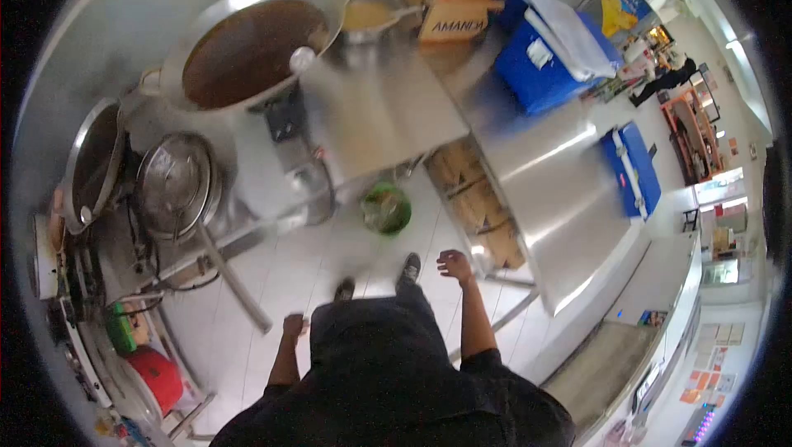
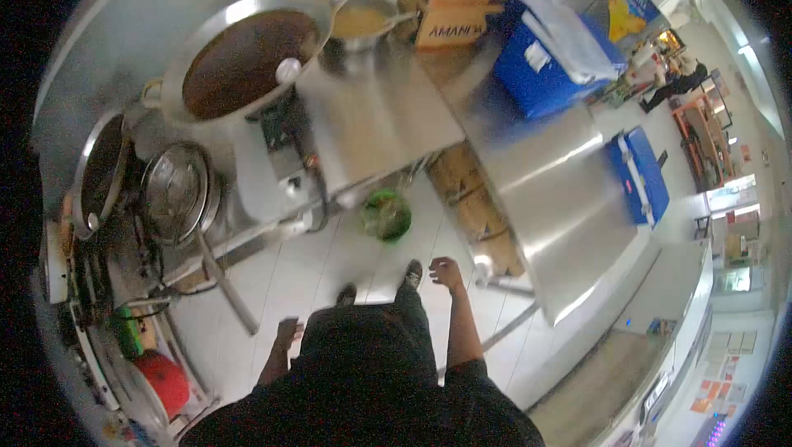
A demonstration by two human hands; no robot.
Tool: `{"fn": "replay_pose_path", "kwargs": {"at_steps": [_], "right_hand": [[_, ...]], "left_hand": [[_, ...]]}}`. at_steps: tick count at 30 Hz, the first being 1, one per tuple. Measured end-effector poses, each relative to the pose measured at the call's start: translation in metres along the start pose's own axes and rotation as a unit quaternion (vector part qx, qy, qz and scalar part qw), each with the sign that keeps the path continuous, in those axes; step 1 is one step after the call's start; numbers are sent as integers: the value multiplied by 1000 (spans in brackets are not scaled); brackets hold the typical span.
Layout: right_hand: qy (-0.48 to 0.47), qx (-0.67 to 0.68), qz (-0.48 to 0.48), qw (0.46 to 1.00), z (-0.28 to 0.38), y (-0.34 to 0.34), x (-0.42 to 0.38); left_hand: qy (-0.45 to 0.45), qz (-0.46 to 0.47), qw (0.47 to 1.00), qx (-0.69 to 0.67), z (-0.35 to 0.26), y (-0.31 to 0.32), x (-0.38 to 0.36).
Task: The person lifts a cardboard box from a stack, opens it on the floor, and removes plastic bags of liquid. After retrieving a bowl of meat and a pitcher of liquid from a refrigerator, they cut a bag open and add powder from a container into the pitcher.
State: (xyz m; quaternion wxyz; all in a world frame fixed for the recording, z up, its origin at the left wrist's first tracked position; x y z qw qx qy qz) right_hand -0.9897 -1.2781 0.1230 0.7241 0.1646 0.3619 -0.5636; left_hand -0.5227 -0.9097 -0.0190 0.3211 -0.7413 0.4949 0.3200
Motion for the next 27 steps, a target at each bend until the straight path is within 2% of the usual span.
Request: {"fn": "replay_pose_path", "kwargs": {"at_steps": [1,3,4,5,7,9,10,11,12,13,14,15,16,18,19,20,21,22,24,25,26,27], "right_hand": [[-37,56,36,997,14,-21,23],[-37,102,37,993,59,-47,60],[-59,76,33,995,90,-58,66],[-82,52,29,995,131,-65,66],[-153,51,53,986,184,-89,100],[-239,90,112,960,202,-109,169],[-215,77,98,969,258,-109,135],[-224,83,98,966,281,-113,145],[-232,91,98,964,299,-117,155],[-241,101,97,960,318,-120,165],[-271,84,95,954,338,-124,177],[-299,68,91,947,356,-131,191],[-324,54,85,941,372,-132,202],[-334,54,70,939,450,-140,175],[-362,48,10,931,493,-144,167],[-388,58,26,919,545,-151,145],[-422,120,2,899,592,-154,130],[-434,171,33,884,640,-163,128],[-502,177,-5,847,740,-185,158],[-506,180,19,843,786,-190,134],[-520,258,7,815,842,-194,172],[-492,278,56,823,896,-205,204]], "left_hand": [[-33,-31,998,-41,0,15,1],[-108,-78,987,-87,-32,47,-19],[-88,-63,988,-109,-34,62,-24],[-156,16,956,-247,-16,69,-3],[-206,-64,964,-155,-64,110,-14],[-127,-28,964,-230,-111,142,-20],[-69,-65,974,-206,-132,159,-19],[-11,-102,978,-181,-165,177,-19],[6,-101,980,-170,-196,189,-14],[51,-15,965,-256,-213,191,0],[89,-70,977,-182,-247,205,-1],[88,-86,982,-145,-288,216,-6],[126,-83,982,-117,-309,222,2],[227,-39,971,-61,-357,226,7],[275,-10,961,-32,-373,228,14],[265,7,964,16,-379,228,25],[253,21,965,63,-383,225,37],[241,31,964,112,-386,221,51],[190,0,979,79,-365,211,77],[165,-17,984,62,-346,206,89],[150,-34,987,42,-331,203,94],[154,-40,987,19,-315,202,94]]}}
Point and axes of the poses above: each hand's wrist, its own x-axis towards the middle knuckle, its own y-axis out of the palm, z = x × y, the point moved 2 cm from there along x, towards the middle knuckle, and after that the axes turned 1 degree about -z, right-handed, at the moved point
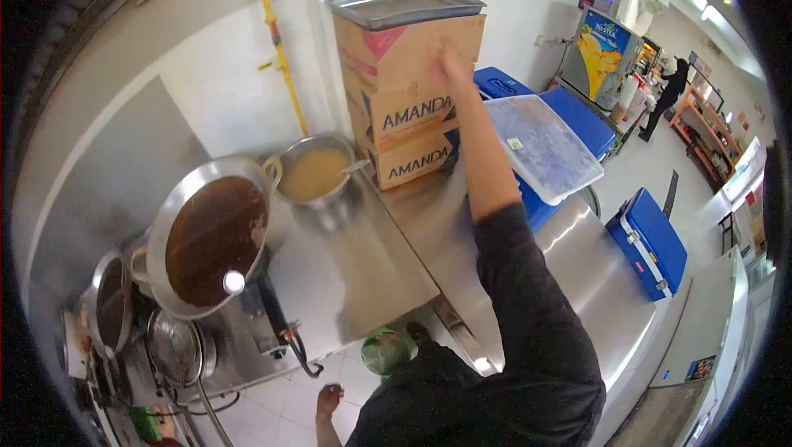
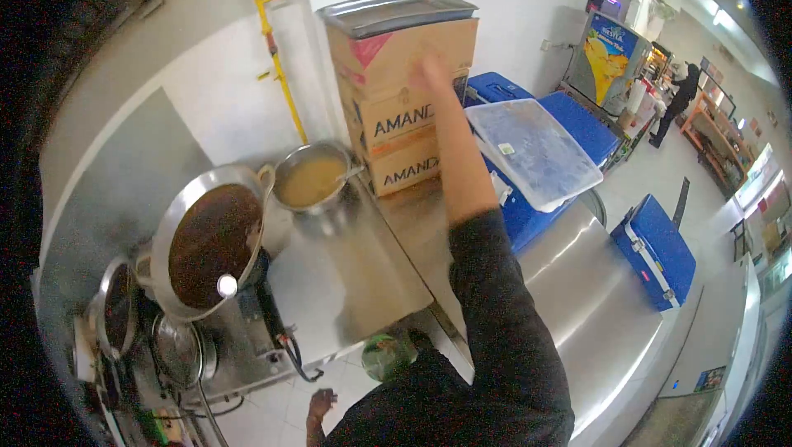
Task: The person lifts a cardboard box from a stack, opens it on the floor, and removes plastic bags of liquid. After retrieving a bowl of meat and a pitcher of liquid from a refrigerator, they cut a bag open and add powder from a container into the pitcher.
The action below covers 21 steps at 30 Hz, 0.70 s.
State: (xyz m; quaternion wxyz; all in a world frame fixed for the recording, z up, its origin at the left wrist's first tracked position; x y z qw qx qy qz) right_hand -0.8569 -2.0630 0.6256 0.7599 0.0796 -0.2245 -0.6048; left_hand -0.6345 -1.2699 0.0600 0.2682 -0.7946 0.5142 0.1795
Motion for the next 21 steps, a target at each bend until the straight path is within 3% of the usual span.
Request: {"fn": "replay_pose_path", "kwargs": {"at_steps": [2,5,8,10,13,16,21], "right_hand": [[-17,-97,-81,992,39,33,32],[31,-166,-109,980,56,45,64],[83,-168,-77,979,68,44,71],[92,-129,-37,987,73,40,70],[9,72,151,986,56,16,109],[104,-4,24,994,90,20,79],[56,6,54,997,125,-35,19]], "left_hand": [[39,13,999,-30,26,3,-15],[-103,-4,994,-19,6,22,-42],[-150,-1,989,-8,-19,40,-35],[-149,4,989,-1,-33,47,-25],[-130,21,991,15,-57,52,-4],[-101,38,994,23,-77,56,20],[-69,47,996,18,-97,53,36]]}}
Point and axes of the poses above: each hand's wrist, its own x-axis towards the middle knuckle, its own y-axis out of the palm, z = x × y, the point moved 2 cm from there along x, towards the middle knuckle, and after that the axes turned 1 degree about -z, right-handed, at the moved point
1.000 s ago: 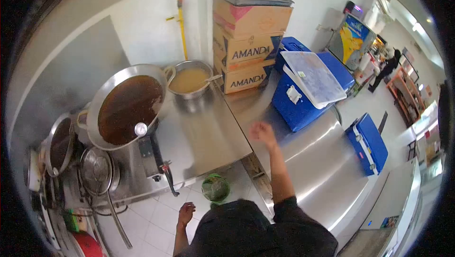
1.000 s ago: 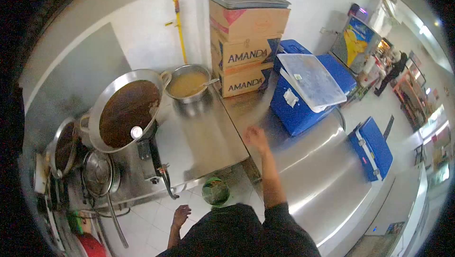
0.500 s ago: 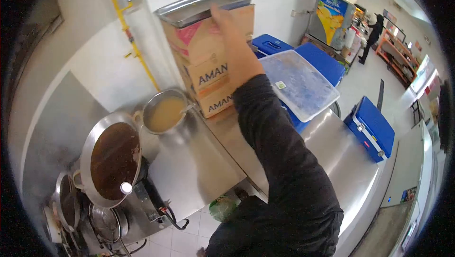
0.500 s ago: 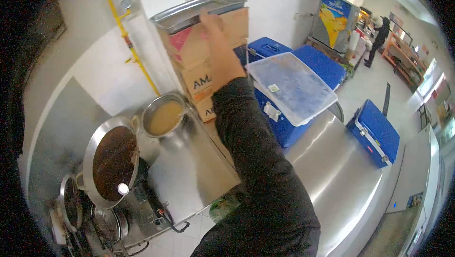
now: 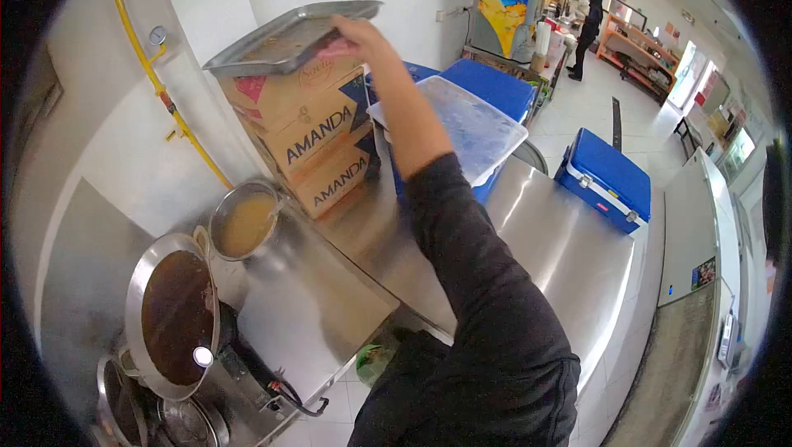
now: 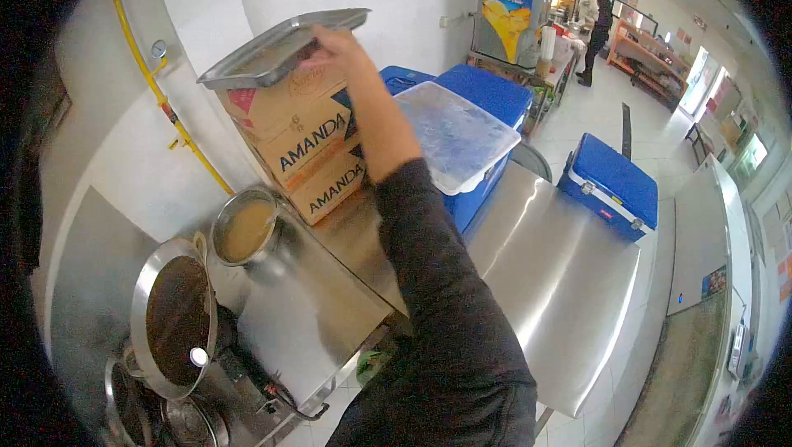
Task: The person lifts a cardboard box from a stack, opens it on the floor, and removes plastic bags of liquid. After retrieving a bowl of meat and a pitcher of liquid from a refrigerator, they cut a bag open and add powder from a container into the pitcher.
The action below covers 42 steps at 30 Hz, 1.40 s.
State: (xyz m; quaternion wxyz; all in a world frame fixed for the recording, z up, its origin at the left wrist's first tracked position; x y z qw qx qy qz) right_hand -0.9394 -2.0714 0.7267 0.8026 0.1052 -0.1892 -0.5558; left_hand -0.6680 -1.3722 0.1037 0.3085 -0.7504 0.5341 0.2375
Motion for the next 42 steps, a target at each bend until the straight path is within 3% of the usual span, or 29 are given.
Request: {"fn": "replay_pose_path", "kwargs": {"at_steps": [3,6,8,14,19,24,27,29,30,31,33,35,36,37,39,42], "right_hand": [[-34,-16,-31,999,19,-53,-71],[-33,-77,-138,987,43,-92,-158],[-60,-116,-144,981,46,-130,-196],[14,-198,-267,943,24,-229,-263],[42,-192,-298,934,-17,-324,-256],[83,-153,-278,945,-25,-356,-249],[92,-170,-316,929,-27,-376,-245],[73,-201,-303,929,-21,-396,-243],[63,-216,-297,928,-24,-390,-243],[85,-264,-336,900,-25,-386,-244],[121,-358,-408,831,3,-344,-256],[22,-635,-388,668,31,-297,-254],[-103,-755,-355,542,38,-302,-241],[-111,-744,-414,513,45,-287,-223],[-195,-603,-297,714,62,-214,-189],[-211,-465,-254,822,53,-159,-102]], "left_hand": [[1,9,1000,0,3,-2,2],[-6,9,1000,0,14,-7,0],[-16,9,1000,-1,25,-9,-2],[-49,3,999,-5,60,-12,-13],[-46,-18,998,-37,83,-20,-24],[-3,-54,995,-86,98,-32,-32],[44,-76,992,-87,107,-38,-28],[-74,-94,969,-217,75,-34,-47],[-62,0,960,-273,74,-39,-41],[-32,1,973,-230,77,-39,-42],[29,1,989,-145,-12,-28,-64],[83,44,990,-103,-76,-21,-57],[112,70,989,-73,-121,-17,-54],[142,95,984,-41,-172,-15,-50],[231,153,959,-67,-282,-5,-50],[330,119,935,-54,-429,5,-23]]}}
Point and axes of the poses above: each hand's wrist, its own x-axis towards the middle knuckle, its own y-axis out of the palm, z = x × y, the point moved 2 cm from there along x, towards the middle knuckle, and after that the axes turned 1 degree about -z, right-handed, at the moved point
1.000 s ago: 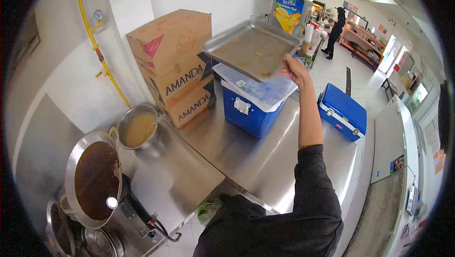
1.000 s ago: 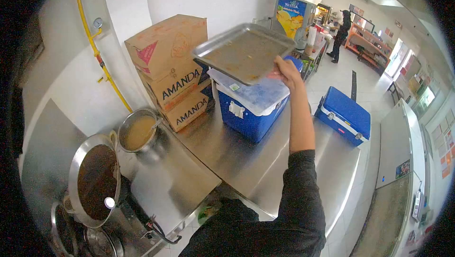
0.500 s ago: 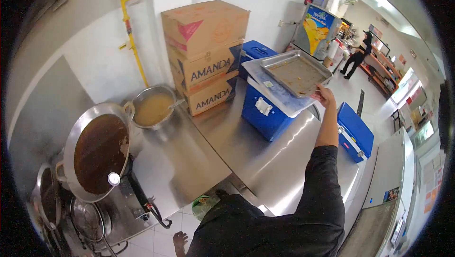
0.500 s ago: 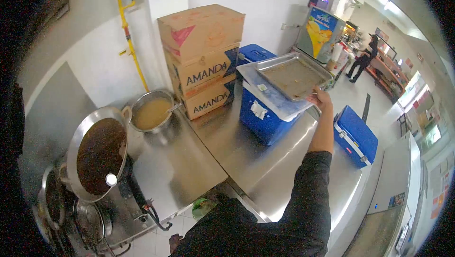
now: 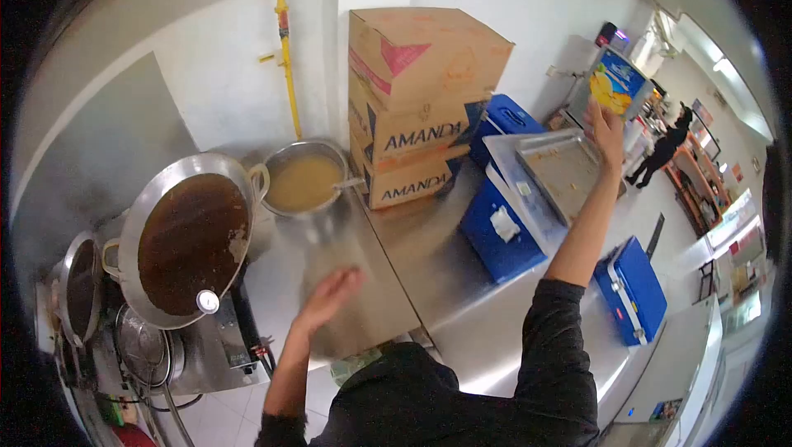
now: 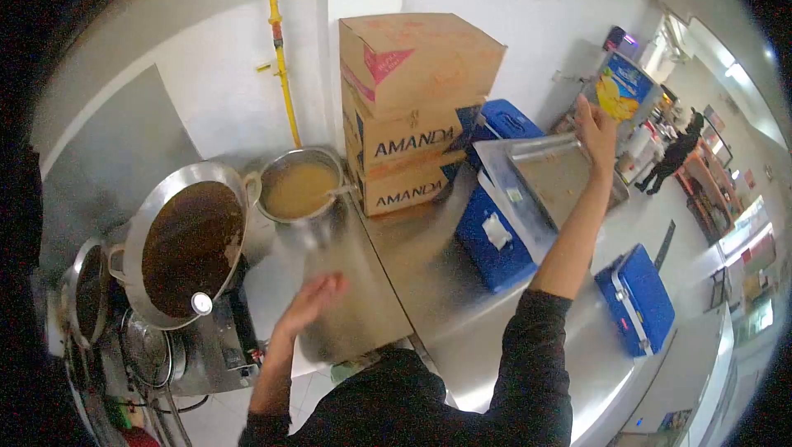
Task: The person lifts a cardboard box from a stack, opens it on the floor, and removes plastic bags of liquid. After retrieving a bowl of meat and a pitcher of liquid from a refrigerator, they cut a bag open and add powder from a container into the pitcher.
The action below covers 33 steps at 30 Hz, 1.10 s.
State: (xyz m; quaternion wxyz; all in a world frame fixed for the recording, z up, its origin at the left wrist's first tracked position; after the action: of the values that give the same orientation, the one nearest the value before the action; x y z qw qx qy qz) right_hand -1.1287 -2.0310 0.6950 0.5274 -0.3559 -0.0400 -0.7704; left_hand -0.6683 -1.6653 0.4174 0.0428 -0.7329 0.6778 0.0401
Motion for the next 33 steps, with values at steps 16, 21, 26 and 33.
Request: {"fn": "replay_pose_path", "kwargs": {"at_steps": [16,21,26,33], "right_hand": [[37,293,-78,952,-68,313,159],[64,94,-200,973,-9,278,94],[90,73,-274,955,17,265,24],[76,129,-220,964,-15,273,69]], "left_hand": [[142,-238,955,-103,-283,-65,410],[140,-124,978,-93,-306,-90,447],[134,-7,974,-185,-310,-99,436],[155,-178,964,-118,-290,-66,377]]}}
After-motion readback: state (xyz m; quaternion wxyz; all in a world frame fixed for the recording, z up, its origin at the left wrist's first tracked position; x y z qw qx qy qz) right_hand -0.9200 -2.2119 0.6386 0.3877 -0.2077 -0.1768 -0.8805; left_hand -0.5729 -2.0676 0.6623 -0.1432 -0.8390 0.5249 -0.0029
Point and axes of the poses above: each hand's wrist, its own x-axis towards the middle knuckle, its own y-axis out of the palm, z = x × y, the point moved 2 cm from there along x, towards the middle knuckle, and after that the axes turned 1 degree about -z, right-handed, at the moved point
